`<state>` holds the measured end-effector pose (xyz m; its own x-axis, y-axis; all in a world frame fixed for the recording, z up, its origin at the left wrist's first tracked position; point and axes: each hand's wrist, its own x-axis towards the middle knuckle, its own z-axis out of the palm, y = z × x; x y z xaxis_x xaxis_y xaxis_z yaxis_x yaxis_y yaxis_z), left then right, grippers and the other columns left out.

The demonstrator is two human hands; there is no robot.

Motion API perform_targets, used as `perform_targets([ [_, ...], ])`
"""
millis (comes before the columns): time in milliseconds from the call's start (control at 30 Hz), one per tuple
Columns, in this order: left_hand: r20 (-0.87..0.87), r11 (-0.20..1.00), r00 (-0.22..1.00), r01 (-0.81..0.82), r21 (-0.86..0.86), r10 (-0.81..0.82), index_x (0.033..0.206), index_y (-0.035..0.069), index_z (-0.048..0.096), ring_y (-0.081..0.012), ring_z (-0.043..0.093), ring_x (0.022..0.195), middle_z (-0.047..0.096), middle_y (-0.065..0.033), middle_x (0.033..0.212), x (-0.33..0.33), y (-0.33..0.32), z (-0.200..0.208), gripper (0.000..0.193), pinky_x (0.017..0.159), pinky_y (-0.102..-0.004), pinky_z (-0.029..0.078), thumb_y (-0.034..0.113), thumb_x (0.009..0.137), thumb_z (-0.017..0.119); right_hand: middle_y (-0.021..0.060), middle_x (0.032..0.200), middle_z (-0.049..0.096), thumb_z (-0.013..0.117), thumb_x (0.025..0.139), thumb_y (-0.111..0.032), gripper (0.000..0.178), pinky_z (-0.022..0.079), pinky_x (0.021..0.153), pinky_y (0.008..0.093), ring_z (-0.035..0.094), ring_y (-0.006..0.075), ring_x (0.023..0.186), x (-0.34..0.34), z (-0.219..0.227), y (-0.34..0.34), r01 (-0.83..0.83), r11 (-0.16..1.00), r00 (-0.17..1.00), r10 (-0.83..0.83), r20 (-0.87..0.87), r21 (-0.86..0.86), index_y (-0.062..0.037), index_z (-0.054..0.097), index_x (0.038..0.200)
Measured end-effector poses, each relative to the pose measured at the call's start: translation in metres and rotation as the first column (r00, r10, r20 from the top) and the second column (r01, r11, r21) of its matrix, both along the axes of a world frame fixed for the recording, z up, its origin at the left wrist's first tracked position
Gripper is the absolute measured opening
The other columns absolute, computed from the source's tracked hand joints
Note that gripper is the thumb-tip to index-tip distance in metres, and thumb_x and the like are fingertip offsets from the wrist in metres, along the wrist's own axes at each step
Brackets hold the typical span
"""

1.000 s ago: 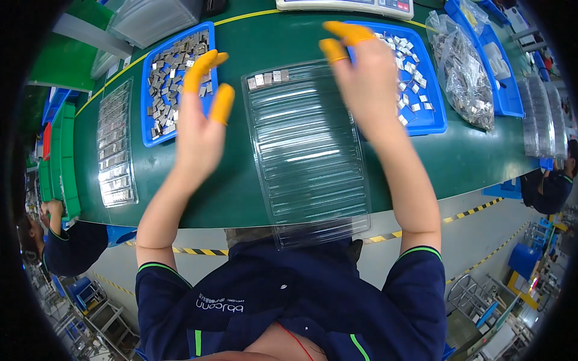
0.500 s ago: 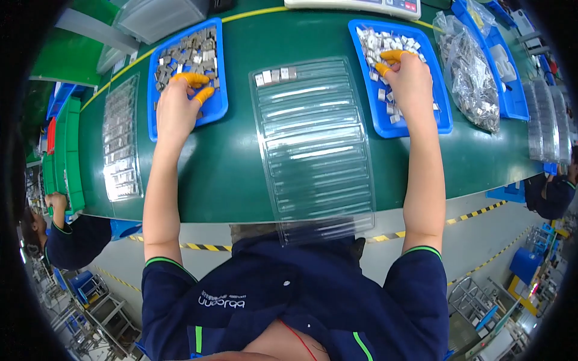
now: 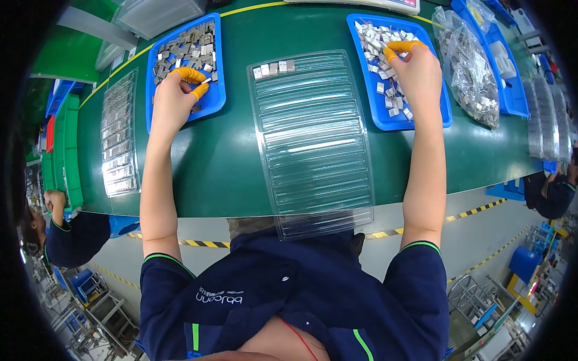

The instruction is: Picking small electronic components from trays and placing them into a plastic organizer.

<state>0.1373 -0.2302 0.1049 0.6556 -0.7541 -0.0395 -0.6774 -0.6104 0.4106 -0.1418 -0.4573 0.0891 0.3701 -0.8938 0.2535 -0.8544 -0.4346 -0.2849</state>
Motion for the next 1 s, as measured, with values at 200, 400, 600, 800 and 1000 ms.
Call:
perform_targets([
  [200,-0.522,0.912,0.842,-0.103,-0.396,-0.132,0.090,0.001,0.063,-0.0106,0.058,0.078,0.061,-0.0057,0.084,0.006,0.000,-0.008,0.017,0.072,-0.0221,0.046,0.007,0.074,0.068,0.0077,0.081,0.065,0.071,0.068,-0.017,0.021,0.048,0.064,0.0300,0.061,0.0216,0.065,-0.003,0.001,-0.003,-0.082,0.929,0.907,0.219,0.359,-0.360,-0.0073,0.068,0.086],
  [400,-0.632,0.799,0.666,-0.090,-0.595,-0.396,0.108,0.003,0.060,-0.0108,0.058,0.086,0.063,-0.0052,0.092,-0.028,-0.007,-0.001,0.031,0.080,-0.0218,0.044,0.006,0.077,0.064,0.0078,0.083,0.063,0.065,0.073,0.000,0.018,0.050,0.073,0.0234,0.060,0.0116,0.078,0.029,0.026,0.032,-0.436,0.897,0.526,0.317,0.790,-0.069,0.0031,0.061,0.091],
  [600,-0.820,0.806,0.356,-0.235,-0.543,-0.448,0.106,-0.005,0.053,-0.0183,0.063,0.080,0.063,-0.0143,0.093,-0.074,-0.019,-0.007,0.029,0.073,-0.0247,0.051,0.004,0.080,0.061,0.0065,0.084,0.063,0.064,0.074,-0.002,0.018,0.049,0.071,0.0223,0.060,0.0107,0.078,0.063,0.017,0.084,-0.720,0.656,0.488,0.246,0.838,0.227,0.0004,0.061,0.092],
  [800,-0.860,0.783,0.220,-0.355,-0.511,-0.461,0.105,-0.007,0.055,-0.0212,0.064,0.086,0.062,-0.0156,0.096,-0.071,-0.012,-0.021,0.025,0.076,-0.0253,0.053,0.003,0.082,0.059,0.0068,0.087,0.063,0.065,0.072,0.001,0.022,0.048,0.077,0.0230,0.061,0.0117,0.081,0.063,0.007,0.102,-0.718,0.569,0.531,0.074,0.844,0.402,0.0014,0.062,0.093],
  [1000,-0.869,0.819,0.210,-0.294,-0.492,-0.447,0.104,-0.005,0.054,-0.0221,0.062,0.091,0.060,-0.0136,0.101,-0.072,-0.011,-0.020,0.024,0.081,-0.0278,0.052,0.003,0.082,0.059,0.0071,0.088,0.064,0.066,0.072,0.001,0.021,0.048,0.080,0.0245,0.061,0.0126,0.083,0.062,0.005,0.104,-0.710,0.593,0.542,0.116,0.833,0.379,0.0025,0.062,0.093],
])
